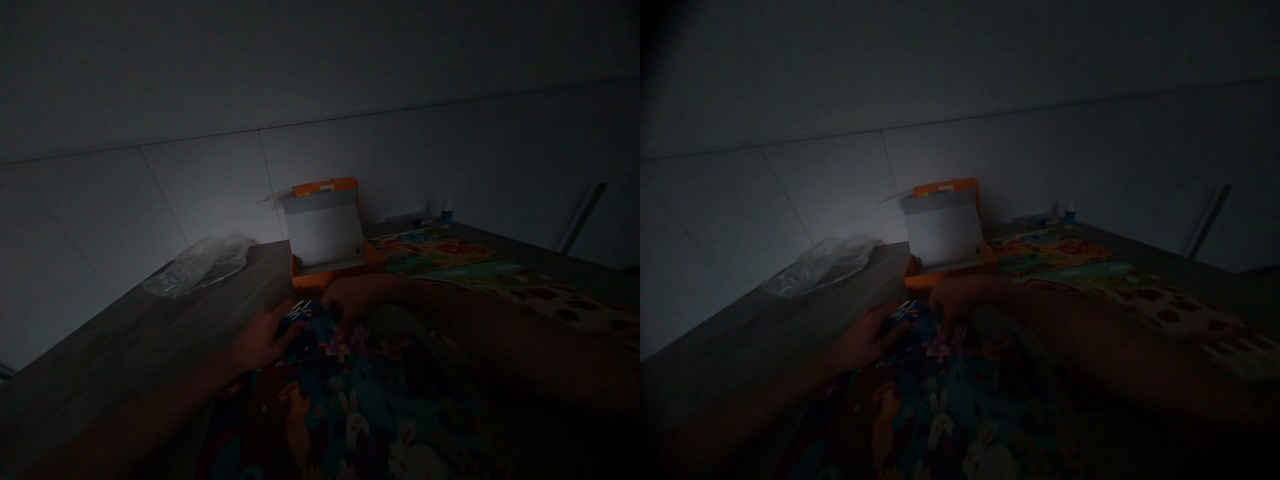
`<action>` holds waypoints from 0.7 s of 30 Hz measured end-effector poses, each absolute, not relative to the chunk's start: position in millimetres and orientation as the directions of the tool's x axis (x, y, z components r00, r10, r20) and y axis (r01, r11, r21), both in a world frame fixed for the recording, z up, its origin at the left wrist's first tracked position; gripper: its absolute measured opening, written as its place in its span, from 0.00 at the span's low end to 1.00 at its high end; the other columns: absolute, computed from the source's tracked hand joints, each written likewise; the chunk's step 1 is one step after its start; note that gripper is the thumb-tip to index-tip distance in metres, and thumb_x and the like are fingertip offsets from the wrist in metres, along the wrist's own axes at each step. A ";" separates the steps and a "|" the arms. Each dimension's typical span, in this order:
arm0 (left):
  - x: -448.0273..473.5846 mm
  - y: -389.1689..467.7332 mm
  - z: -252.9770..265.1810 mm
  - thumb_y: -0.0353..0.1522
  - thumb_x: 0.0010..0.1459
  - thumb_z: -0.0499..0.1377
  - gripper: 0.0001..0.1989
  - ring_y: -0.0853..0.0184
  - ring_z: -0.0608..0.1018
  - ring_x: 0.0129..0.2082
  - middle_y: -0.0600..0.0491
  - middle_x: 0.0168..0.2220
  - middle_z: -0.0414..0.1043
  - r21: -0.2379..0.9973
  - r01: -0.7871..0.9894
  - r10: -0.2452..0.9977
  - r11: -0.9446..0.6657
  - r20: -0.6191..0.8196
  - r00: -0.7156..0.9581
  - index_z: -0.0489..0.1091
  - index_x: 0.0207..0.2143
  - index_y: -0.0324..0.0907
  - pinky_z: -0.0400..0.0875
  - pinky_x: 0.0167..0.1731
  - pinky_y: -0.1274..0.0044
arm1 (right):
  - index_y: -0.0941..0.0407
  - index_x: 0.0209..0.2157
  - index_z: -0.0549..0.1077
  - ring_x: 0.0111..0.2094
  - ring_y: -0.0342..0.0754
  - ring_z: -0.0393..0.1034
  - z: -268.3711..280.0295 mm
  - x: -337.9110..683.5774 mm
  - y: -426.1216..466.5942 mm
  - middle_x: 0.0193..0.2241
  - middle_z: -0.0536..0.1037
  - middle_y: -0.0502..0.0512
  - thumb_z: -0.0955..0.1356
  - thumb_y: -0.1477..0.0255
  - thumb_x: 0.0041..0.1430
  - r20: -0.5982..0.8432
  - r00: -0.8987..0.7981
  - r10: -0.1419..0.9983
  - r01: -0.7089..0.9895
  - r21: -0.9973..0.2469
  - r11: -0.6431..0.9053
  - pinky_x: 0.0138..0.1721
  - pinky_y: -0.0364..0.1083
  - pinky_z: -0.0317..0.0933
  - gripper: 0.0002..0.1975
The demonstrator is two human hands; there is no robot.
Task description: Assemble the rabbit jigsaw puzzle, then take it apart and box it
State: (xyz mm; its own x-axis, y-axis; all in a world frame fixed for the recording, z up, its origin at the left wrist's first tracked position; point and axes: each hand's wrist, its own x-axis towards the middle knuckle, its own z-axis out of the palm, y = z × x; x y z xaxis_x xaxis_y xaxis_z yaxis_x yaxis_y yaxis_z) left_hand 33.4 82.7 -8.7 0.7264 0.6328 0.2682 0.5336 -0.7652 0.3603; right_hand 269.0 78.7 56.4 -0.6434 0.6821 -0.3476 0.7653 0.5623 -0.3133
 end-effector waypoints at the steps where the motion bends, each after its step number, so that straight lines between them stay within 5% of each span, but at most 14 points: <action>1: 33.7 82.5 -8.6 0.39 0.67 0.50 0.12 0.67 0.75 0.30 0.52 0.33 0.73 0.365 0.539 0.639 -0.759 0.262 0.723 0.67 0.37 0.41 0.68 0.30 0.77 | 0.61 0.37 0.76 0.32 0.45 0.68 54.6 267.9 78.1 0.31 0.76 0.51 0.76 0.61 0.46 -0.375 -0.612 0.697 0.791 -0.278 0.545 0.29 0.42 0.55 0.20; 11: 34.7 81.4 -7.7 0.40 0.67 0.50 0.13 0.66 0.76 0.33 0.52 0.37 0.75 0.373 0.541 0.645 -0.754 0.267 0.716 0.68 0.41 0.42 0.69 0.33 0.77 | 0.60 0.43 0.78 0.34 0.49 0.71 65.3 258.6 58.1 0.36 0.79 0.54 0.78 0.60 0.42 -0.495 -0.503 0.709 0.862 -0.231 0.450 0.29 0.42 0.56 0.27; 17: 34.3 81.6 -8.1 0.40 0.67 0.49 0.13 0.66 0.76 0.32 0.52 0.35 0.74 0.381 0.548 0.655 -0.745 0.262 0.709 0.67 0.37 0.42 0.69 0.32 0.77 | 0.62 0.36 0.78 0.30 0.48 0.70 58.7 257.9 63.3 0.30 0.77 0.53 0.78 0.55 0.38 -0.423 -0.526 0.738 0.850 -0.288 0.441 0.28 0.42 0.56 0.28; 21: 35.1 80.4 -6.4 0.39 0.67 0.50 0.12 0.65 0.77 0.32 0.52 0.34 0.75 0.389 0.548 0.659 -0.741 0.259 0.707 0.68 0.39 0.41 0.69 0.32 0.76 | 0.61 0.30 0.78 0.26 0.44 0.67 53.3 258.2 65.8 0.25 0.76 0.51 0.76 0.58 0.44 -0.413 -0.578 0.704 0.812 -0.379 0.444 0.26 0.41 0.55 0.20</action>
